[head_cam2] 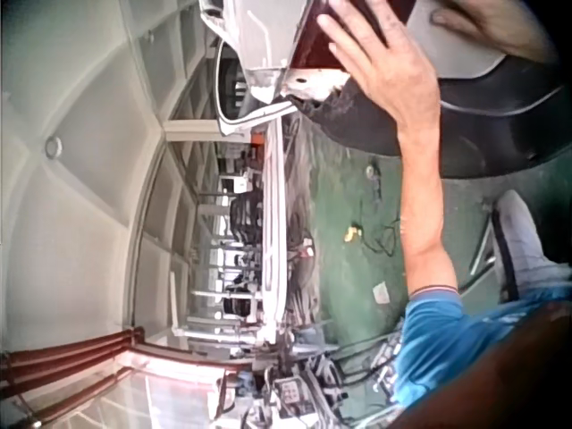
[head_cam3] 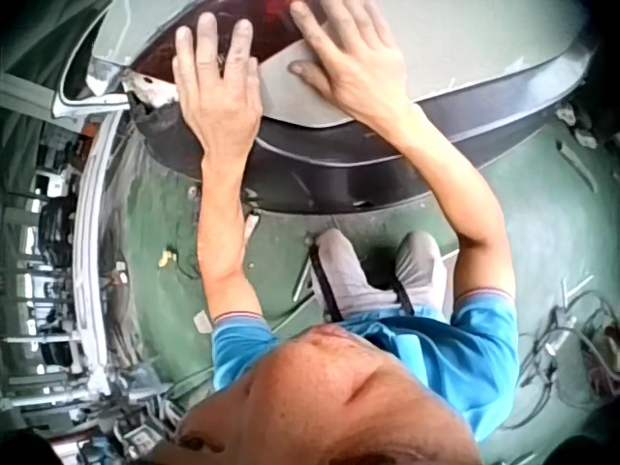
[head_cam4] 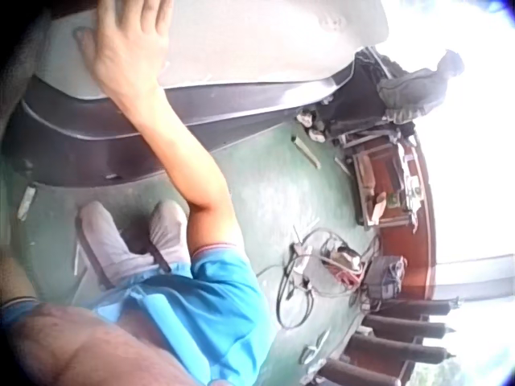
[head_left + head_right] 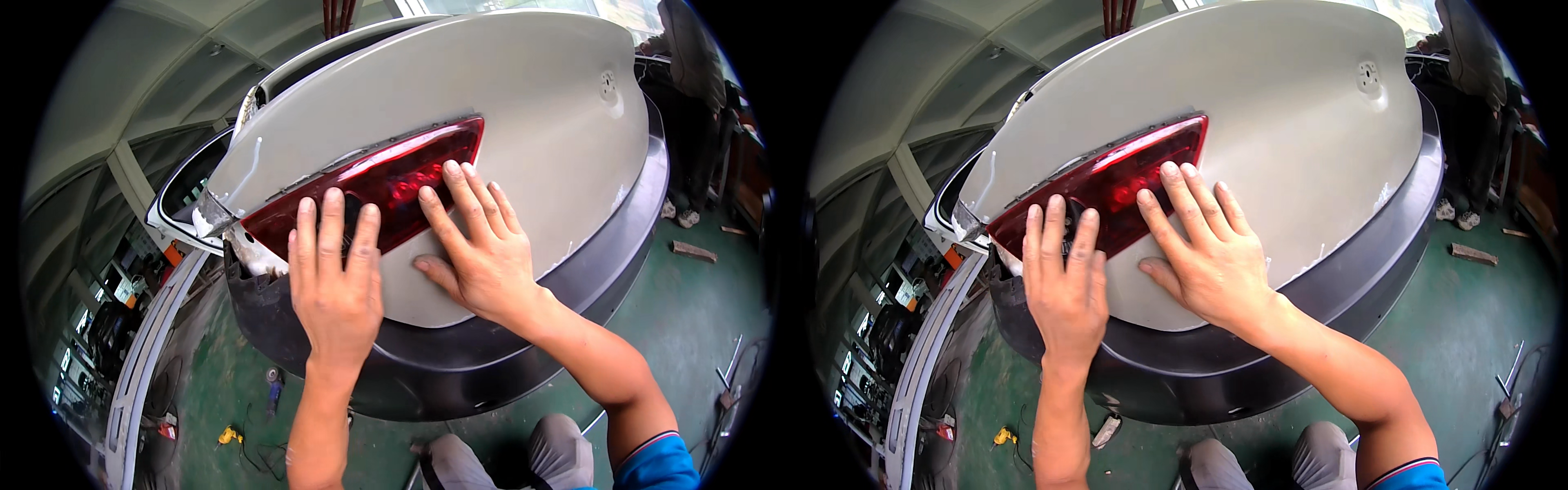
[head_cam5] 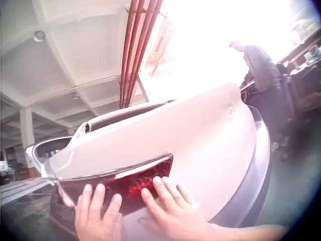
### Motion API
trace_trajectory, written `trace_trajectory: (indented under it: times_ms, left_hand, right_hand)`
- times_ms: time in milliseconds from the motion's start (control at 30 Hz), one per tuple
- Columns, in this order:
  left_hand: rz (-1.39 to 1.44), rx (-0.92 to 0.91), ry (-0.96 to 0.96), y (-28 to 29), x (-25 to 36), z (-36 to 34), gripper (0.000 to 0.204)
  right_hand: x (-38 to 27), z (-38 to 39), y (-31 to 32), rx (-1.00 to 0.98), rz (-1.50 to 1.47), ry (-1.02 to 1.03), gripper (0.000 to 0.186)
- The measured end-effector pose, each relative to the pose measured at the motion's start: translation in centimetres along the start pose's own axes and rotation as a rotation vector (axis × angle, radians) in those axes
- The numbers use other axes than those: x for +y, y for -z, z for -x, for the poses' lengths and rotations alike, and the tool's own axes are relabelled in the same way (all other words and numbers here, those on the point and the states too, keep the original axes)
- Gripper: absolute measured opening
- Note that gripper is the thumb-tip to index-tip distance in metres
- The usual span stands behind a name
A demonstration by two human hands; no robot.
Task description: The person works on the rear of a white car, using a wrench to tighten bolts on the trunk lid and then installing a red taillight assembly. They also use a power sander on the trunk area and handle various tools and parts during the repair.
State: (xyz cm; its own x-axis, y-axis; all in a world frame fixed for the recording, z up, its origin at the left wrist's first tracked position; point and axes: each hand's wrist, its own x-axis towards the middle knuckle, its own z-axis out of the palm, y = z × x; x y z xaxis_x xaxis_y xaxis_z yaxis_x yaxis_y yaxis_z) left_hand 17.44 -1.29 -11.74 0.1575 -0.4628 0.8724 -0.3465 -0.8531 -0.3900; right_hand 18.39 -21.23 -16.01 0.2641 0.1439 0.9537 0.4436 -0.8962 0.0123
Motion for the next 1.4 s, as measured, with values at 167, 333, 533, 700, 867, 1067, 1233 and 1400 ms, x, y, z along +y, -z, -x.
trace_trajectory:
  times_ms: [167,333,533,700,867,1067,1233,1400]
  left_hand:
    - [-0.017,-0.072,-0.024,0.4,0.1,-0.8,0.056]
    - [-0.017,-0.094,0.001,0.1,0.3,-0.5,0.055]
    - [-0.042,-0.099,-0.008,0.2,0.0,-0.4,0.052]
    - [0.011,-0.034,-0.002,-0.3,-0.1,-0.3,0.051]
    - [-0.036,-0.063,-0.051,-0.3,-0.6,-0.2,0.049]
    - [-0.04,-0.046,-0.171,-1.2,-1.8,0.5,0.045]
    - [-0.035,-0.089,-0.254,-1.8,-2.3,-0.3,0.04]
    - [-0.064,-0.111,-0.216,-1.3,-1.7,0.1,0.04]
  right_hand:
    - [-0.1,-0.2,-0.3,0.031,-0.019,0.002,0.078]
    - [-0.2,-0.3,0.2,0.032,-0.099,0.001,0.074]
    - [0.0,-0.4,0.6,0.093,-0.225,0.043,0.06]
    - [-0.4,-1.9,0.0,0.238,-0.366,0.091,0.039]
    - [2.1,-2.6,0.0,0.296,-0.438,0.061,0.027]
    - [5.0,4.9,1.9,0.153,-0.47,-0.158,0.024]
    - [7.2,11.2,3.3,0.123,-0.537,-0.262,0.025]
    - [8.3,13.2,3.2,0.046,-0.517,-0.148,0.03]
